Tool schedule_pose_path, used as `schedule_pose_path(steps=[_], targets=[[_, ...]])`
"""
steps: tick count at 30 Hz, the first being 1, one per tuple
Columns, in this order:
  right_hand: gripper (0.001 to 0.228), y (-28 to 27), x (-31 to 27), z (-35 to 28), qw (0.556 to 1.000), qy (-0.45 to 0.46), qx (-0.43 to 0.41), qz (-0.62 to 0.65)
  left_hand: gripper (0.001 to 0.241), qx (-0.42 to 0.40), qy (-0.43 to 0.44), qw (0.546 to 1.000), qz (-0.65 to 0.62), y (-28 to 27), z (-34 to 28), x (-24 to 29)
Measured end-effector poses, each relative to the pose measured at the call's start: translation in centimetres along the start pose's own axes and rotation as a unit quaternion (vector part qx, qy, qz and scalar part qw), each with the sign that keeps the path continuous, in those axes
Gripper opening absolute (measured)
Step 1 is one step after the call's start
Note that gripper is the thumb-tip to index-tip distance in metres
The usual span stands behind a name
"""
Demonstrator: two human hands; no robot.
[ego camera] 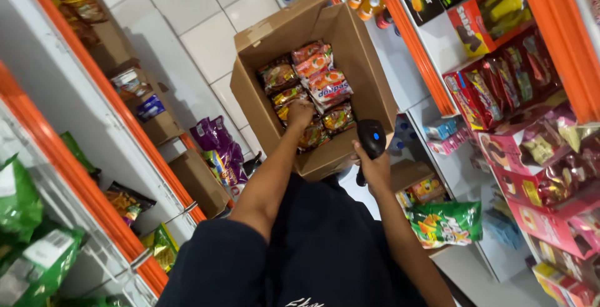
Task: The person takes packets of instant noodles from a cardboard box, scans them with a handheld barcode scanner, and places them onto the shelves in a store.
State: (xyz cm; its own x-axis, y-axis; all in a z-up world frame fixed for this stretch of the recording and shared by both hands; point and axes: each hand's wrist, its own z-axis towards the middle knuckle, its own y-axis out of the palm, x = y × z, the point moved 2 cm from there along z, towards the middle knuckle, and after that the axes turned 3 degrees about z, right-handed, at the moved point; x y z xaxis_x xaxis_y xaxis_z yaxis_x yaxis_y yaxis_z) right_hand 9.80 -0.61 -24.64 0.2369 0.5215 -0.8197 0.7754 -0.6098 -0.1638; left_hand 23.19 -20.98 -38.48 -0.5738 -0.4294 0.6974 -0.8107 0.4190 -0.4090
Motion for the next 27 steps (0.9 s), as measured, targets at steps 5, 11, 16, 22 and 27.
schedule_pose_path(steps=[5,11,16,22,27], targets=[[0.030,0.9,-0.6,-1.0,0.997,0.030,0.059,-0.042,0.041,-0.017,-0.030,0.997,0.070,2.1,1.6,0.3],[0.028,1.2,-1.4,-1.3,0.998,0.010,0.051,-0.033,0.038,-0.095,-0.049,0.982,0.154,5.2,5.6,-1.6],[0.027,1.1,-1.5,-1.3,0.999,0.009,0.051,0.002,0.031,-0.036,-0.053,0.985,0.161,7.2,9.2,-4.6],[0.027,1.0,-1.6,-1.0,0.999,0.002,0.047,-0.005,0.041,0.026,-0.041,0.993,0.106,7.1,9.9,-5.6],[0.026,0.9,-1.4,-1.1,0.999,-0.005,0.045,-0.024,0.039,-0.062,-0.101,0.993,-0.023,6.5,8.7,-4.8]])
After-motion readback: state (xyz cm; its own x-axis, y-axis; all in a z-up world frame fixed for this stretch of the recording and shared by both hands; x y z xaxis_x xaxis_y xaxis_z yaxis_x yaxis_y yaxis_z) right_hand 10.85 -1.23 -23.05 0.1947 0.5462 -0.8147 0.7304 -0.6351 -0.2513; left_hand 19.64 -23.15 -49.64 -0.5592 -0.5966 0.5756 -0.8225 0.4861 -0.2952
